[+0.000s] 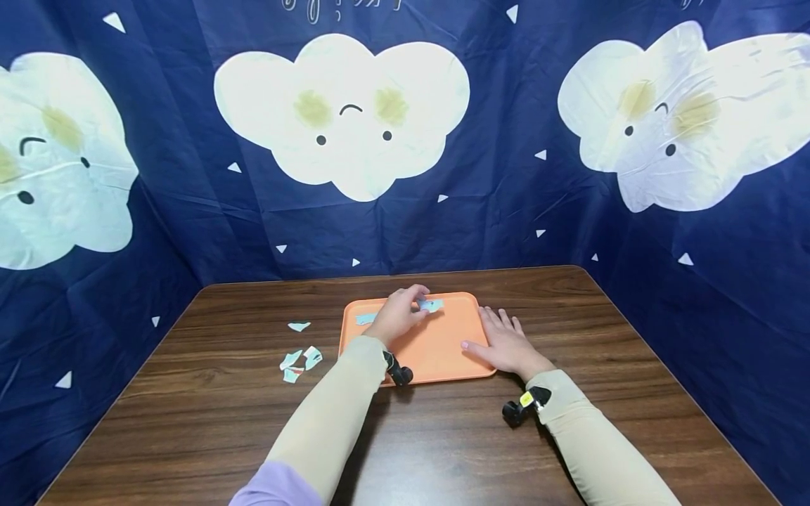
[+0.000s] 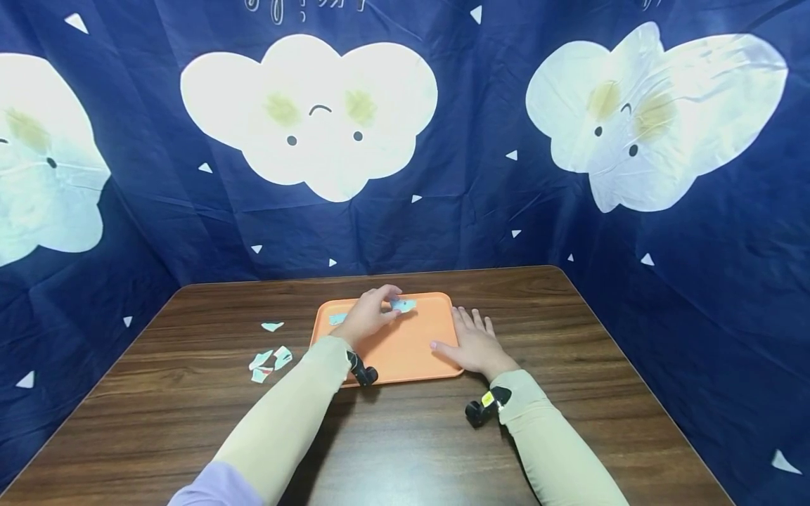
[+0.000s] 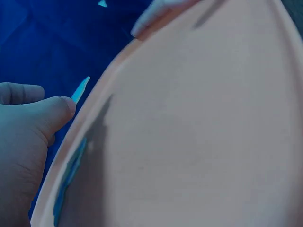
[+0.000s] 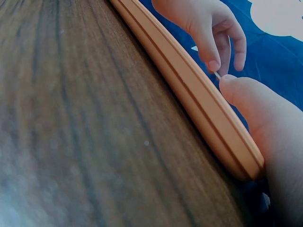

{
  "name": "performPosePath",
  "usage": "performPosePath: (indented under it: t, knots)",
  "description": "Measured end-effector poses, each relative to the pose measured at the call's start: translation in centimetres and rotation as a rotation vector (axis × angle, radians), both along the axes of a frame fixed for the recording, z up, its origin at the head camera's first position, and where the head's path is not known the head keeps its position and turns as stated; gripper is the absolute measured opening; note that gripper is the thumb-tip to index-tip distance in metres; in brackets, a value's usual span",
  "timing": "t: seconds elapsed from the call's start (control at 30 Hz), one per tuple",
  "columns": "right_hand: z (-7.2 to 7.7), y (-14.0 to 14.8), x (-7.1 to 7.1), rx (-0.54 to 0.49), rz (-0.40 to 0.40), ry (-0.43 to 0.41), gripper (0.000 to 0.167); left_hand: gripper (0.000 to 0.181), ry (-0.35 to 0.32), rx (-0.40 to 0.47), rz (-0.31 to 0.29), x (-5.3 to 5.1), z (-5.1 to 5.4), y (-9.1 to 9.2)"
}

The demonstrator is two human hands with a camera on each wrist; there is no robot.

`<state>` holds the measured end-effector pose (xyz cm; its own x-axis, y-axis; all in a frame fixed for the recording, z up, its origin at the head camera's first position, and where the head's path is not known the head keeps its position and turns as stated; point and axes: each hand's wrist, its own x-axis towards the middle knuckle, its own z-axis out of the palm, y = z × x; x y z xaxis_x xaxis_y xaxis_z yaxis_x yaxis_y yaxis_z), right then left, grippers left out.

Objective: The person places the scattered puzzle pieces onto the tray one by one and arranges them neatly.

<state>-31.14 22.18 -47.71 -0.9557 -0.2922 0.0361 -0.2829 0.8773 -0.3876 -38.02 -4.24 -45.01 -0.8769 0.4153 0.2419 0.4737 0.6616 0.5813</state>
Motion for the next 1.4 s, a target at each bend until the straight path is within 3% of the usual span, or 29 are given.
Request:
performPosePath:
  t: [0.27, 0.53, 0.8, 1.2, 1.4]
  knots:
    - [0.1, 0.1, -0.1, 0.005, -0.006, -0.008, 0.103, 0.042, -0.026, -0.036, 0.030, 0.0, -0.5, 0.9]
    - [-0.1, -0.2, 0.0, -0.001, 0.000, 0.000, 0.101, 0.044, -0.017, -0.045, 0.047, -0.3, -2.0, 1.1]
    - [0.0, -0.1, 0.1, -0.003, -0.009, 0.005, 0.101, 0.045, -0.034, -0.055, 0.064, -0.1, -1.9, 1.4]
    - [-0.1, -0.1, 0.0, -0.001, -0.008, 0.007, 0.102, 0.062, -0.045, -0.098, 0.081, 0.0, -1.7, 1.8]
    - [-0.1, -0.1, -0.1, -0.003, -0.006, 0.007, 0.102, 0.069, -0.016, -0.152, 0.036, 0.1, -1.0, 1.5]
